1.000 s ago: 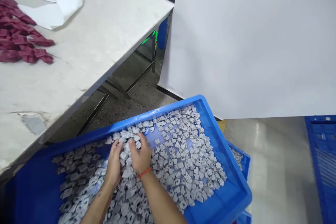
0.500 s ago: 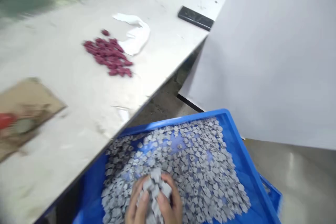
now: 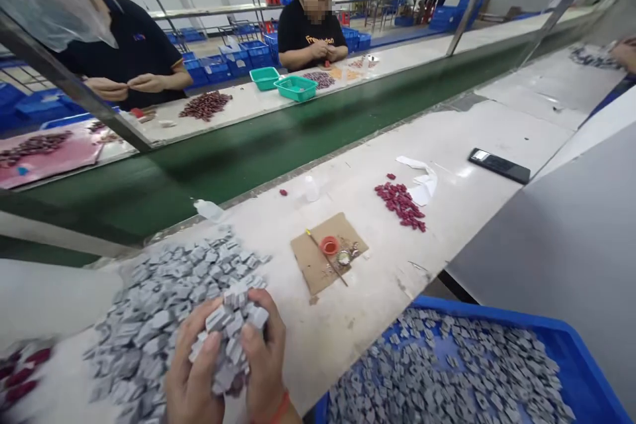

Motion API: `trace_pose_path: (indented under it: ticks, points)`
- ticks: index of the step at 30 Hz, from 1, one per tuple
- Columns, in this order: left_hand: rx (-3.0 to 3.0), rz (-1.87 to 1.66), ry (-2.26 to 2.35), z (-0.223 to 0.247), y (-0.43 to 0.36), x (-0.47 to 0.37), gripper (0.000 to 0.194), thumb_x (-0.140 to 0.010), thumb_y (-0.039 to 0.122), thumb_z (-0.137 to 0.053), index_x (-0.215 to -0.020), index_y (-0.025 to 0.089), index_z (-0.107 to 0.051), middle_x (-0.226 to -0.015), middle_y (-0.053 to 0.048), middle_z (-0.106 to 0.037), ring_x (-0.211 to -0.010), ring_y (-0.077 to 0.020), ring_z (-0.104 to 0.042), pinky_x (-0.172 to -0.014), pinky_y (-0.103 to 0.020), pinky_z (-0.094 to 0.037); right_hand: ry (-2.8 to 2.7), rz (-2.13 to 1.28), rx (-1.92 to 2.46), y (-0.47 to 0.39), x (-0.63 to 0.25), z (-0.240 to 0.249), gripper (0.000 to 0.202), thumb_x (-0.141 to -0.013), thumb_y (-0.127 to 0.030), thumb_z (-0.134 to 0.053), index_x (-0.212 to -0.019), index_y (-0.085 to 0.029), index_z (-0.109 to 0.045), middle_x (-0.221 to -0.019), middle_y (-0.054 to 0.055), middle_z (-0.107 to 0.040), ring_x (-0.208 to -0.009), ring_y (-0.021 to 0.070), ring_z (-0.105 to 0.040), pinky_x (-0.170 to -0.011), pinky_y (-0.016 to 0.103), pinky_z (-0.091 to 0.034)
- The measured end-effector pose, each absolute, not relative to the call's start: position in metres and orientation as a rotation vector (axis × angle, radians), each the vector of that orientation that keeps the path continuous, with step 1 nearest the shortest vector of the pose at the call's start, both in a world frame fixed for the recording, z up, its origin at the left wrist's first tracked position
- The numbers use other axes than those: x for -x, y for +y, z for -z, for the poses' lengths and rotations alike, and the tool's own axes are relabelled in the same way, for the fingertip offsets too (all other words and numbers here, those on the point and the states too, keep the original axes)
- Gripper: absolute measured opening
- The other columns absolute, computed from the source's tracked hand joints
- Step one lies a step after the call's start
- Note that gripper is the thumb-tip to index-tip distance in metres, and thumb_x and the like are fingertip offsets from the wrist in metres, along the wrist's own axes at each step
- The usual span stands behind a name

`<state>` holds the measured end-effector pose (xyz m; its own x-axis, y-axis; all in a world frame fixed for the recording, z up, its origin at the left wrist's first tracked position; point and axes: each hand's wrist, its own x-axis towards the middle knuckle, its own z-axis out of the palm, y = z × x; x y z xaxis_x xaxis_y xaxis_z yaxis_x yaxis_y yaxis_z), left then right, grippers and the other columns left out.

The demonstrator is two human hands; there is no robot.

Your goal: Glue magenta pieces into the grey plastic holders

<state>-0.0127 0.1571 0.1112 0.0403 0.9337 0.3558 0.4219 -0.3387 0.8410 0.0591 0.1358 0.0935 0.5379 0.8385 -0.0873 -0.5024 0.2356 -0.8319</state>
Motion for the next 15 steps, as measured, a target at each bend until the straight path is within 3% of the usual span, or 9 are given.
trace_pose_path:
  ticks: [4,10,13,15]
  points:
    - [-2.021,-1.304,1.383,-0.093,0.201,0.048,0.028,-0.089,0.03,-0.048,-0.115,0.023,-0.058,-0.118,-0.007,-0.054,-0.113,-0.0189,-0.053,-0.095,-0.033,-0.044,-0.567,-0.765,1.101,0.186,-0.025,-0.08,0.03,-0.087,-0.042,-0.053,-0.106,-0.024,-0.068,-0.111,0.006,-0.065,-0.105,0.0228,-0.06,-0.092,0.037,-0.049]
    - [-2.131,-1.263,1.355,-0.095,0.206,0.08,0.03,-0.087,0.019,-0.05,-0.116,0.018,-0.057,-0.128,-0.011,-0.051,-0.135,-0.0247,-0.037,-0.112,-0.04,-0.03,-0.874,-0.515,1.491,0.211,-0.009,-0.082,0.024,-0.089,-0.031,-0.049,-0.093,-0.023,-0.072,-0.112,0.01,-0.059,-0.108,0.0236,-0.058,-0.093,0.041,-0.048]
    - [-2.039,-1.264,1.44,-0.089,0.18,0.128,0.032,-0.086,0.02,-0.052,-0.118,0.022,-0.056,-0.127,-0.009,-0.053,-0.132,-0.026,-0.042,-0.112,-0.046,-0.032,-0.987,-0.412,1.639,0.217,-0.009,-0.084,0.026,-0.09,-0.033,-0.05,-0.101,-0.023,-0.071,-0.116,0.012,-0.057,-0.114,0.0262,-0.055,-0.097,0.046,-0.046]
    - [-1.949,-1.253,1.537,-0.078,0.155,0.165,0.025,-0.086,0.02,-0.051,-0.109,0.022,-0.06,-0.117,-0.009,-0.057,-0.124,-0.0252,-0.049,-0.11,-0.048,-0.035,-1.068,-0.39,1.677,0.217,-0.012,-0.083,0.031,-0.092,-0.036,-0.047,-0.11,-0.023,-0.069,-0.121,0.013,-0.056,-0.12,0.0268,-0.052,-0.101,0.048,-0.043]
